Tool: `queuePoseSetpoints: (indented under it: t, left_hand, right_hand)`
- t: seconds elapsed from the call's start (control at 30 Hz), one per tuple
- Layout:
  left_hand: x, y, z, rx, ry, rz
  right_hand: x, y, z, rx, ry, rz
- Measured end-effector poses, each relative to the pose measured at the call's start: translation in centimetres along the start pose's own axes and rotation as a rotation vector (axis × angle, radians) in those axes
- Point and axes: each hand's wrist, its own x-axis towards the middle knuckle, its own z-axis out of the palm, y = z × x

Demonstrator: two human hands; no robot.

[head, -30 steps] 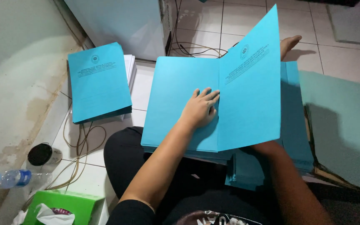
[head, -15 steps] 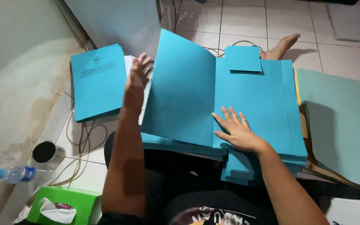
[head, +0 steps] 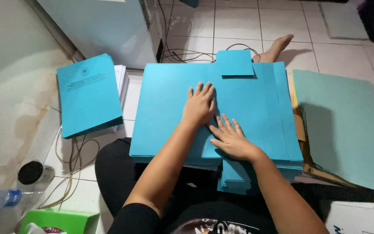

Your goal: The person sits on the floor and folds light blue paper sheets by hand. They repeatedly pick up a sheet, fold it in half, and press down on the crease to flatten it before placing it on a growing stack.

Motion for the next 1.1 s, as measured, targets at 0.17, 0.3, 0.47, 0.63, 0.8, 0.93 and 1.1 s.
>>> queuePoseSetpoints:
  t: [0.17, 0.3, 0.47, 0.63, 0.8, 0.93, 1.1]
  left_hand:
    - [-0.4, 0.1, -1.4, -0.001, -0.089, -0.016]
    - [-0.1, 0.4, -2.3, -0.01, -0.12, -0.041]
    - [-0.1, 0.4, -2.7, -0.039, -0.126, -0.047]
    - [-0.2, 0.3, -2.4, -0.069, -0.105, -0.06]
    - [-0.3, 0.2, -2.5, -0.064, -0.117, -0.059]
    - [-0.3, 0.1, -2.6, -0.06, -0.119, -0.056]
    - [-0.2, -0.5, -1.3, -0.151, -0.051, -0.004]
  right_hand:
    - [-0.7, 0.1, 0.1, 0.101, 0.06, 0.0]
    - [-1.3, 1.5, -0.1, 0.096, 0.267, 0.157]
    - [-4.0, 6.1, 0.6, 0.025, 0.352, 0.454]
    - [-7.6, 9.0, 1.4, -0.105, 0.367, 0.672]
    - [-10.6, 4.5, -2.6, 0.133, 0.278, 0.666]
    - [-12.7, -0.4, -5.9, 0.084, 0.35, 0.591]
    - [-13.2, 1.1, -8.3, 0.17, 0.403, 0.913]
